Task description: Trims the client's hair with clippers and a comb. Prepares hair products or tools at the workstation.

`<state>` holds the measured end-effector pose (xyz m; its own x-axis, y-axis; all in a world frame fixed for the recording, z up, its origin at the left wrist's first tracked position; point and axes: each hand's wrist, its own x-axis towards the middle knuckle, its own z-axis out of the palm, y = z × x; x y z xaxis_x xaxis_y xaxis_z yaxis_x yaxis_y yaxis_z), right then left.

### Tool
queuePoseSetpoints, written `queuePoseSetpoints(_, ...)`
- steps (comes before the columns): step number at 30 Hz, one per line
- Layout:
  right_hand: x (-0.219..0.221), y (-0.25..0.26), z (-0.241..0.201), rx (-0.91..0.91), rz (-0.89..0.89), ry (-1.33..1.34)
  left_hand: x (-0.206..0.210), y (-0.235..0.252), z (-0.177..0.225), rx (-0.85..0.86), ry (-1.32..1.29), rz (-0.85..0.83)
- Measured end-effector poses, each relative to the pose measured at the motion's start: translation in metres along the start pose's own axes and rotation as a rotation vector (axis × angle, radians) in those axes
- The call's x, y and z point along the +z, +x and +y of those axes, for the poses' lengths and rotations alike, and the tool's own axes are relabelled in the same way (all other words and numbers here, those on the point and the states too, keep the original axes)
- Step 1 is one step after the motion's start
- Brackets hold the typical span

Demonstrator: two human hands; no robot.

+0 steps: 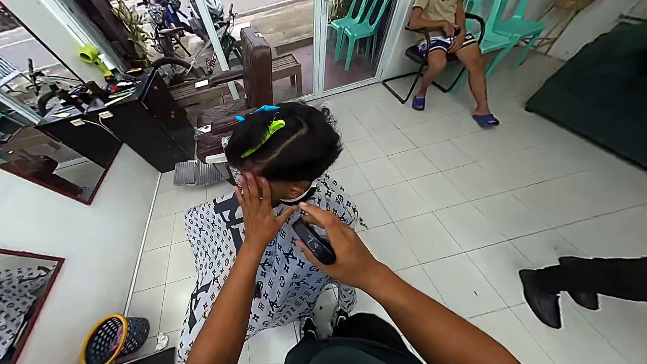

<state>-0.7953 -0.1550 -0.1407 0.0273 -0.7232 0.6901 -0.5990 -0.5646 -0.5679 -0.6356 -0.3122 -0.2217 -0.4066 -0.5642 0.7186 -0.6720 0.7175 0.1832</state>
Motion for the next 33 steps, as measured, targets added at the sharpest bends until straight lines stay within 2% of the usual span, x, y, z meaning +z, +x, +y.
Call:
queuePoseSetpoints(2, -0.019, -0.005, 0.009, -0.016, 0.042, 0.06, 0.011, -0.03, -0.002, 0.058, 0.018, 0.002)
queuePoseSetpoints(4, -0.029, -0.005, 0.026, -0.042, 0.092, 0.052, 0.009, -0.039, 0.007, 0.107, 0.032, 0.064)
queuePoseSetpoints(6, -0.036, -0.001, 0.046, -0.019, 0.08, 0.021, -0.003, -0.008, 0.02, 0.169, 0.051, 0.189)
queuePoseSetpoints(8, -0.048, -0.003, 0.066, 0.065, -0.009, 0.026, -0.014, 0.033, 0.035, 0.23, 0.124, 0.256)
queuePoseSetpoints(10, -0.068, -0.01, 0.093, 0.138, -0.114, 0.079, -0.017, 0.061, 0.045, 0.323, 0.238, 0.222)
queuePoseSetpoints(12, -0.095, -0.017, 0.123, 0.165, -0.211, 0.152, -0.012, 0.062, 0.05, 0.424, 0.373, 0.118)
queuePoseSetpoints(15, -0.13, -0.016, 0.155, 0.043, -0.205, 0.199, -0.008, 0.036, 0.055, 0.443, 0.542, -0.048)
queuePoseSetpoints(17, -0.14, -0.002, 0.164, -0.13, -0.202, 0.239, -0.012, 0.018, 0.064, 0.352, 0.609, -0.087)
queuePoseSetpoints(19, -0.138, 0.016, 0.172, -0.346, -0.27, 0.339, -0.011, 0.005, 0.087, 0.235, 0.613, -0.021)
queuePoseSetpoints(21, -0.125, 0.035, 0.181, -0.518, -0.35, 0.41, -0.003, 0.004, 0.12, 0.059, 0.634, 0.136)
queuePoseSetpoints(22, -0.12, 0.042, 0.188, -0.542, -0.411, 0.407, 0.005, 0.01, 0.136, -0.044, 0.633, 0.24)
queuePoseSetpoints(24, -0.116, 0.052, 0.208, -0.472, -0.543, 0.379, 0.024, 0.033, 0.159, -0.234, 0.594, 0.43)
queuePoseSetpoints(28, -0.11, 0.075, 0.284, -0.28, -0.558, 0.431, 0.074, 0.087, 0.167, -0.472, 0.462, 0.677)
queuePoseSetpoints(31, -0.113, 0.112, 0.348, -0.069, -0.592, 0.501, 0.119, 0.094, 0.163, -0.649, 0.456, 0.727)
queuePoseSetpoints(33, -0.109, 0.145, 0.388, 0.002, -0.546, 0.553, 0.155, 0.086, 0.175, -0.793, 0.551, 0.681)
